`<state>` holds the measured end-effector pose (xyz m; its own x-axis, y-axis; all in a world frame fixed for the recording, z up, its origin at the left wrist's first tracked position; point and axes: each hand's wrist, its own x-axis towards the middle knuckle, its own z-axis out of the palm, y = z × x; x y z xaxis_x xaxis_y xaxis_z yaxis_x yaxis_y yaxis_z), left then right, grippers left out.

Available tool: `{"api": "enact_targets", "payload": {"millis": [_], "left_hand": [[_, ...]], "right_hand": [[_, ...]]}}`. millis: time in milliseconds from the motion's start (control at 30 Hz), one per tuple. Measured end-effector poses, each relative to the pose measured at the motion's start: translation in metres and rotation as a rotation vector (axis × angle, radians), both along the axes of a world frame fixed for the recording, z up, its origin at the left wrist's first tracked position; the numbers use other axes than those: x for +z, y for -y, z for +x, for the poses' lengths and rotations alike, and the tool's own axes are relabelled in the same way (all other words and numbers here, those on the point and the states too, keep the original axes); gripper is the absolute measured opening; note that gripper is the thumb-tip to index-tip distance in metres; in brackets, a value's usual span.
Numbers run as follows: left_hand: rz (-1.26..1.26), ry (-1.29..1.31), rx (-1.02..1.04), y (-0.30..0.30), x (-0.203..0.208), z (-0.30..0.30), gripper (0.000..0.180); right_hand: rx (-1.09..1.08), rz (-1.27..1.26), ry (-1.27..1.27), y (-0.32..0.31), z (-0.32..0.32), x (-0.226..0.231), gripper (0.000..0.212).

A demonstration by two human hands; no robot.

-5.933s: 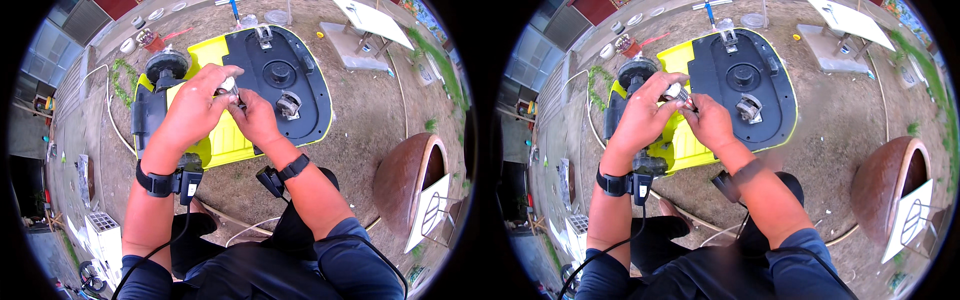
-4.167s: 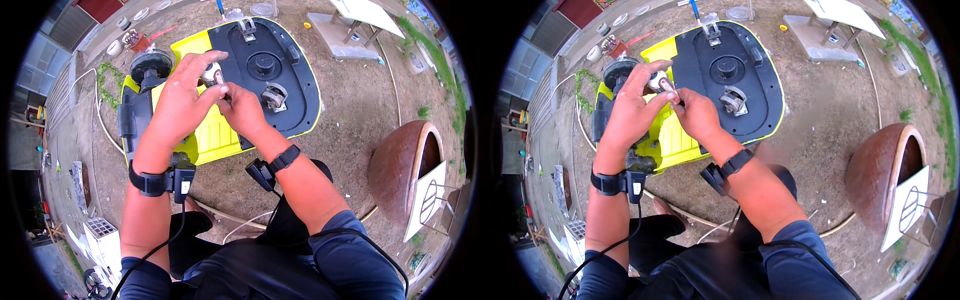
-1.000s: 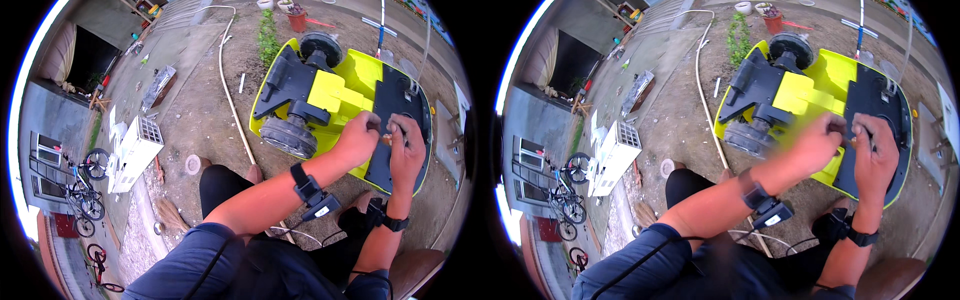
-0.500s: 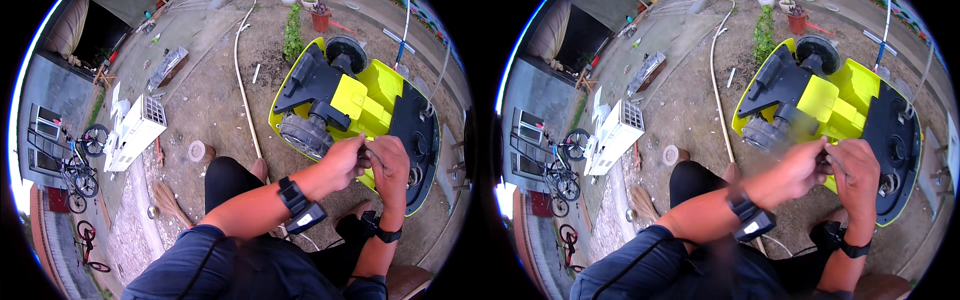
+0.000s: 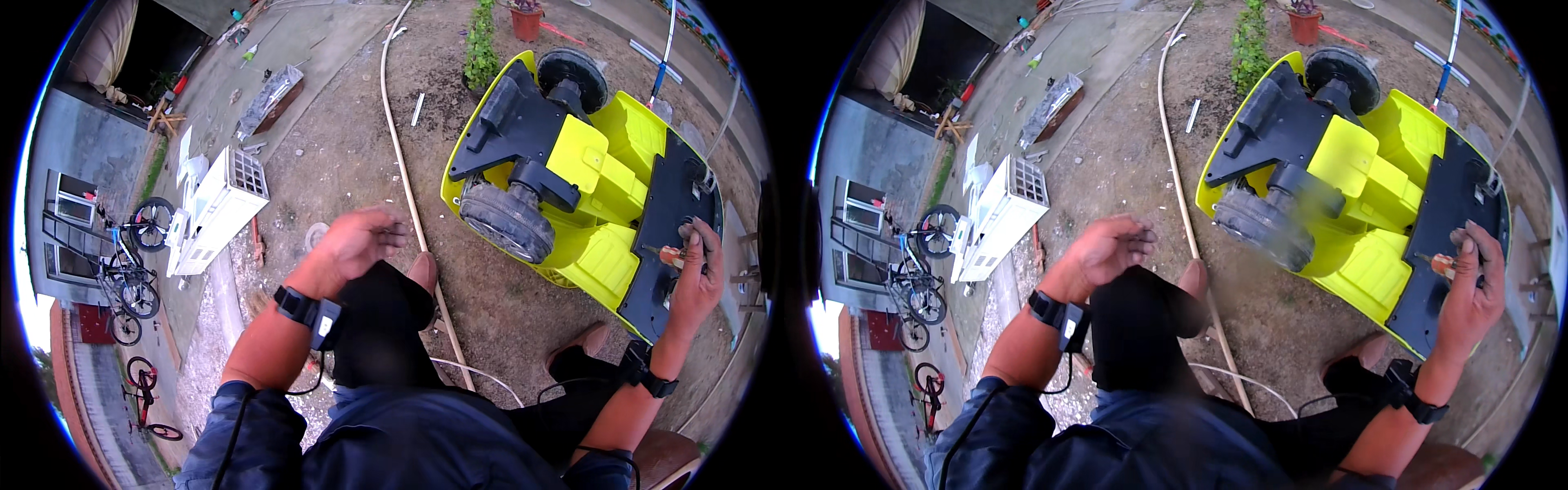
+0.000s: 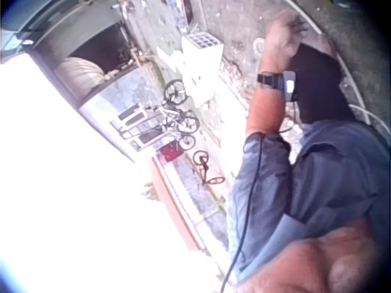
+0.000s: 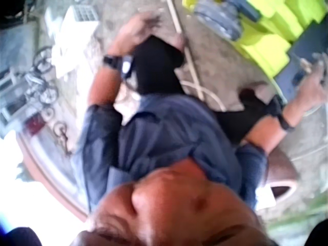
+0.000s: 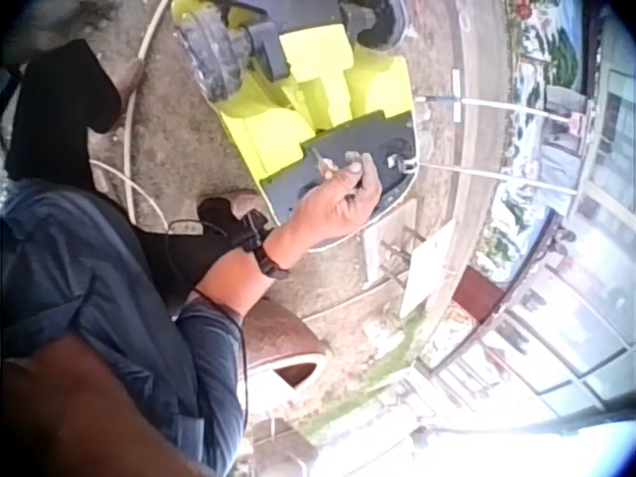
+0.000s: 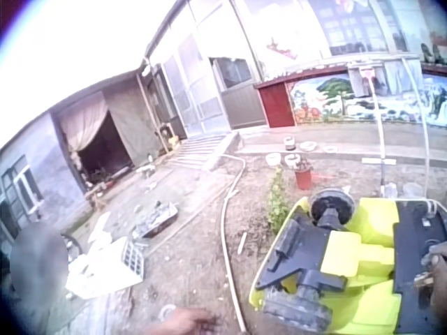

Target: The person uses a screwdriver to unscrew and remove a motor assembly from the underside of a yellow toy car, then handles the motor and a screw by hand.

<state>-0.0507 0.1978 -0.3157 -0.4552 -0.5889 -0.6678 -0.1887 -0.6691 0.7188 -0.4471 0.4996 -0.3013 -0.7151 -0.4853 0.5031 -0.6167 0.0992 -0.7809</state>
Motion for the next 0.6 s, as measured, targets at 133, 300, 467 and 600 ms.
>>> {"api": "enact_targets", "payload": {"millis": [133, 300, 467, 600], "left_hand": [[-0.376, 0.245, 0.122, 0.076, -0.009, 0.039, 0.03], [-1.107, 0.612, 0.139, 0.134, 0.031, 0.054, 0.053], [-1.179, 0.386, 0.074, 0.115, 0.068, -0.001, 0.045], [-1.327, 0.229, -0.338, 0.025, 0.084, -0.104, 0.036]], "right_hand": [[-0.085, -0.017, 0.106, -0.002, 0.002, 0.006, 0.022], [-0.099, -0.125, 0.172, 0.007, 0.007, -0.002, 0.023], [-0.06, -0.188, 0.27, 0.012, -0.006, -0.018, 0.026], [-0.018, -0.177, 0.272, 0.012, -0.011, -0.023, 0.031]]}}
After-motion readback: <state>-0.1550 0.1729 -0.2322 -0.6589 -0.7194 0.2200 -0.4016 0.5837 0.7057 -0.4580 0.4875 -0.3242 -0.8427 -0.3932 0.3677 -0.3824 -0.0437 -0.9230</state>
